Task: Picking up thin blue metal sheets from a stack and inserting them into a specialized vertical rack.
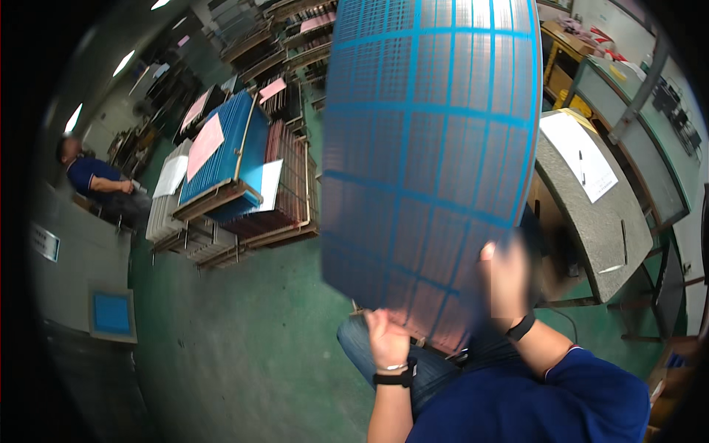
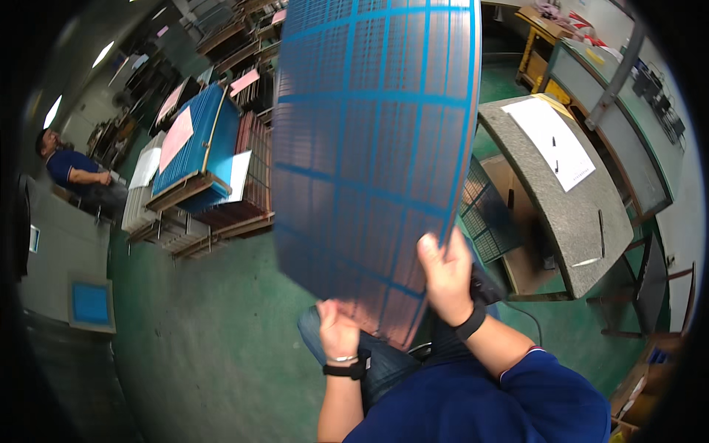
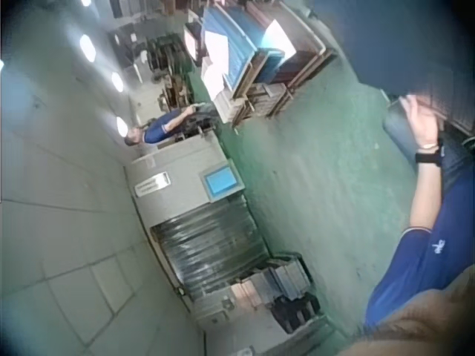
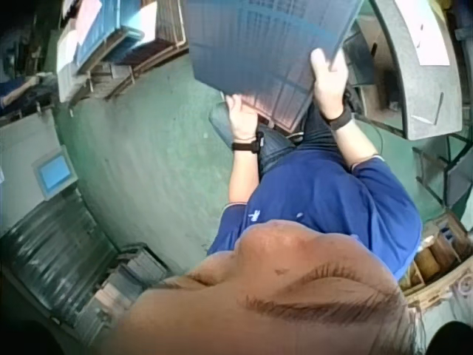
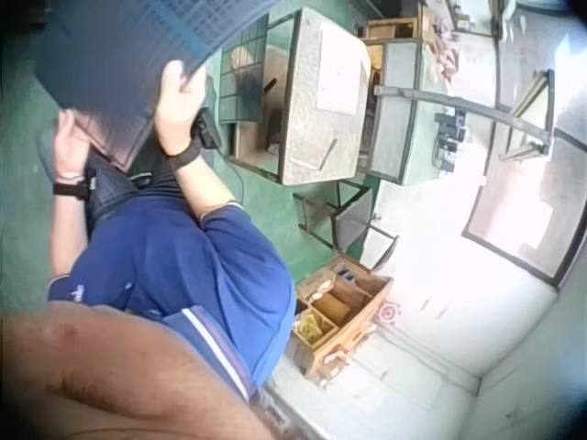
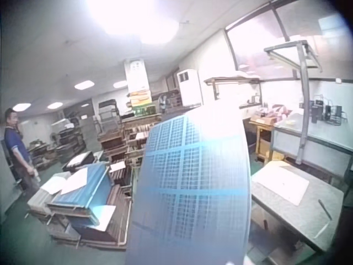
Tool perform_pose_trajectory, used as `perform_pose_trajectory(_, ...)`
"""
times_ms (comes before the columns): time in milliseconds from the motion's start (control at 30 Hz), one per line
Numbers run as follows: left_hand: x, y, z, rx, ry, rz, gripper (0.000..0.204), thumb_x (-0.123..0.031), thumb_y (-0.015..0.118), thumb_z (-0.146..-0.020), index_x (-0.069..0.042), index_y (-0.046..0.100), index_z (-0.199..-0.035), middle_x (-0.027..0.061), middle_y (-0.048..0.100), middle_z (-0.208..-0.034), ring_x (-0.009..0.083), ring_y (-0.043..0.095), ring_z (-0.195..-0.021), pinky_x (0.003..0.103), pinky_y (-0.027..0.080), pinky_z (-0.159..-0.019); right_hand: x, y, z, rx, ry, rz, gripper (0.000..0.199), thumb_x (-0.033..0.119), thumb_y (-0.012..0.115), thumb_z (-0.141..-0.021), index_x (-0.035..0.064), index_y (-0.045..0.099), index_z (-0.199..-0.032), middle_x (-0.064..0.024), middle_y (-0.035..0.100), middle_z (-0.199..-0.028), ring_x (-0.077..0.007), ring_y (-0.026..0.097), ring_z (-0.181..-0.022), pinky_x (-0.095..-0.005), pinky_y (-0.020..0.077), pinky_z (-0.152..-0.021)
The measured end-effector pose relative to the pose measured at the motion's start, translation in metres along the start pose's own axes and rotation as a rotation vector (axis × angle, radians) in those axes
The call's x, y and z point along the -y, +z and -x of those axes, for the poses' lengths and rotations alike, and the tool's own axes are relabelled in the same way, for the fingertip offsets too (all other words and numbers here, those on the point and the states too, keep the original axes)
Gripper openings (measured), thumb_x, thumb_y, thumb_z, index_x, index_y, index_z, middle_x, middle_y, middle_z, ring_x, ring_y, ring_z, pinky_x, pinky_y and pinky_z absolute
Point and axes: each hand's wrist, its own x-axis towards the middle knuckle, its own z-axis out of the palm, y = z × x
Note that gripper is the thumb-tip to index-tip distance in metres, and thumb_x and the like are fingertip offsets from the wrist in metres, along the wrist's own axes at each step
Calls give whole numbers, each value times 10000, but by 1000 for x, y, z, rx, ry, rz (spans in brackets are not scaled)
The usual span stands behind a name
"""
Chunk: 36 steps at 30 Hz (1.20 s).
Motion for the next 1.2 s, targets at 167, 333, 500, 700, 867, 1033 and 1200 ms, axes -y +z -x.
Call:
perform_pose_trajectory(167, 6, -11, -38, 39, -430, -828, 208, -135, 487, -951, -54, 539, -1136, 68, 626, -1053, 171, 629, -829, 321, 545, -731, -14, -8, -55, 35, -134, 197, 411, 61, 523, -922, -45, 435, -1310, 4, 571, -998, -31, 471, -796, -173, 395, -725)
perform_pose_trajectory(333, -13, -62, -74, 79, -120, -1351, 187, -111, 497, -930, -75, 601, -1082, 23, 651, -994, 78, 598, -803, 202, 471, -648, -95, -5, -88, 53, -220, 497, 405, 22, 535, -895, -33, 466, -1290, 25, 517, -812, -31, 403, -651, -176, 363, -576)
perform_pose_trajectory(500, -32, -65, -98, 50, -12, -1477, 187, -69, 486, -925, -48, 615, -1058, 57, 661, -965, 98, 602, -797, 227, 481, -674, -162, 23, -94, 95, -177, 636, 378, 18, 513, -884, -25, 492, -1259, -118, 661, -968, -115, 604, -823, -233, 465, -734)
perform_pose_trajectory(700, -33, -42, -119, 47, 82, -1689, 166, -31, 504, -887, 0, 615, -1007, 97, 668, -915, 146, 626, -844, 270, 492, -761, -210, 25, -97, 130, -46, 605, 385, -13, 517, -877, -73, 475, -1255, -168, 610, -1153, -138, 557, -1058, -252, 416, -911)
perform_pose_trajectory(867, -18, -46, -136, 98, 71, -1747, 166, -57, 521, -880, -13, 615, -1011, 110, 670, -889, 181, 642, -851, 287, 488, -763, -226, 22, -118, 98, -76, 681, 396, -7, 504, -852, -12, 501, -1247, -218, 614, -1102, -235, 628, -1004, -287, 472, -837)
perform_pose_trajectory(1033, -4, -45, -145, 100, 72, -1768, 160, -98, 534, -884, -40, 620, -1007, 130, 668, -877, 223, 651, -841, 307, 487, -761, -263, 29, -142, 91, -112, 758, 411, 19, 526, -819, 28, 528, -1230, -253, 607, -1022, -351, 628, -911, -344, 502, -776)
perform_pose_trajectory(1200, 1, -42, -144, 124, 4, -1794, 165, -110, 530, -890, -47, 617, -1015, 138, 667, -896, 235, 653, -841, 312, 486, -755, -294, 54, -150, 117, -36, 975, 408, 57, 531, -818, 55, 538, -1226, -261, 615, -841, -409, 609, -752, -436, 504, -666)
